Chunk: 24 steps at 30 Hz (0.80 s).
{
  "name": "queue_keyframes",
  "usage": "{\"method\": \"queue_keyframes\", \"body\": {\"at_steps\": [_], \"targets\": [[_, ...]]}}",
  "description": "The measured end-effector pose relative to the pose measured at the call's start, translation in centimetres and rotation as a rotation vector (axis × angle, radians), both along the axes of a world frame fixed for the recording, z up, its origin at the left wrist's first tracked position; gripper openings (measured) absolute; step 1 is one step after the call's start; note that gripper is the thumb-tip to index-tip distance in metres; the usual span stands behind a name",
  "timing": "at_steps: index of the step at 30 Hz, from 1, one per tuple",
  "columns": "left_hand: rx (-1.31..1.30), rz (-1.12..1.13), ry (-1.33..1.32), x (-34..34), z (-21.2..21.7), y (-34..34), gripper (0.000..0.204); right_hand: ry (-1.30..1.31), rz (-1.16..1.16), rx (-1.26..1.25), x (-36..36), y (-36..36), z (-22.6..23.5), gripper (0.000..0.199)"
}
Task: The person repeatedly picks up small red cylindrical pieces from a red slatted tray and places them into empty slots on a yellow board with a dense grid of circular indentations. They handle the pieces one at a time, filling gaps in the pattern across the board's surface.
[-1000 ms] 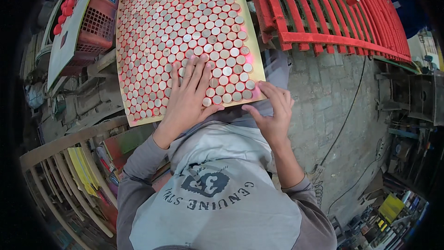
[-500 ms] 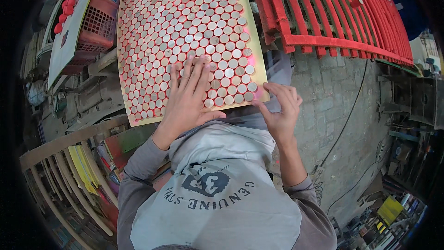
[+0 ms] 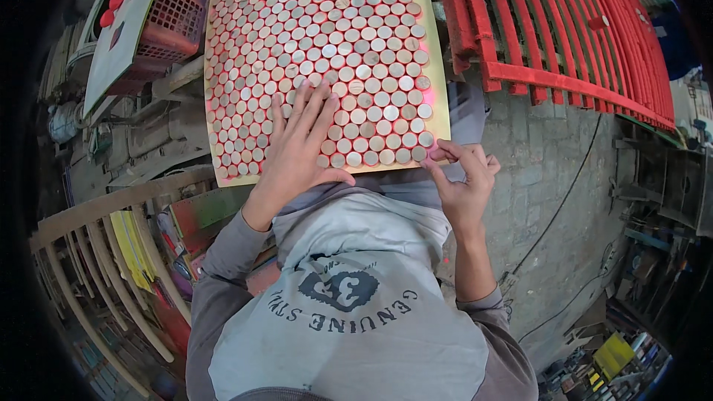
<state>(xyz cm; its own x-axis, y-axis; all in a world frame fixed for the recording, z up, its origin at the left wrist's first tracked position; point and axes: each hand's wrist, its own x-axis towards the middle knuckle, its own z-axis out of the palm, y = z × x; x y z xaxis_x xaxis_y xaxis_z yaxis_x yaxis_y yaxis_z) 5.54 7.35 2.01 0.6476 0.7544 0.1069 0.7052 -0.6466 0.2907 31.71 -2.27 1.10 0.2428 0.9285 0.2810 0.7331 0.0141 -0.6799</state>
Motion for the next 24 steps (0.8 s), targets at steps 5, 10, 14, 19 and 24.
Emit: {"method": "queue_keyframes", "body": {"at_steps": [5,10,14,19,24], "targets": [[0.024,0.016,-0.008,-0.1,-0.2,-0.2,0.121,-0.046,0.004,0.003,0.1,-0.2,0.2,0.036],[-0.017,0.045,-0.063,-1.0,1.0,-0.3,0.128,-0.053,0.062,0.048,0.1,-0.2,0.6,0.045],[0.052,0.152,-0.097,-4.6,0.7,-0.5,0.135,-0.006,0.123,0.115,-1.0,0.5,1.0,0.061],[0.135,0.326,-0.046,-10.6,-0.3,-1.7,0.138,-0.201,0.291,0.122,-2.6,2.4,1.9,0.093],[0.136,0.398,0.060,-12.5,-1.7,-2.7,0.136,-0.417,0.496,-0.025,-5.7,4.9,2.8,0.103]]}}
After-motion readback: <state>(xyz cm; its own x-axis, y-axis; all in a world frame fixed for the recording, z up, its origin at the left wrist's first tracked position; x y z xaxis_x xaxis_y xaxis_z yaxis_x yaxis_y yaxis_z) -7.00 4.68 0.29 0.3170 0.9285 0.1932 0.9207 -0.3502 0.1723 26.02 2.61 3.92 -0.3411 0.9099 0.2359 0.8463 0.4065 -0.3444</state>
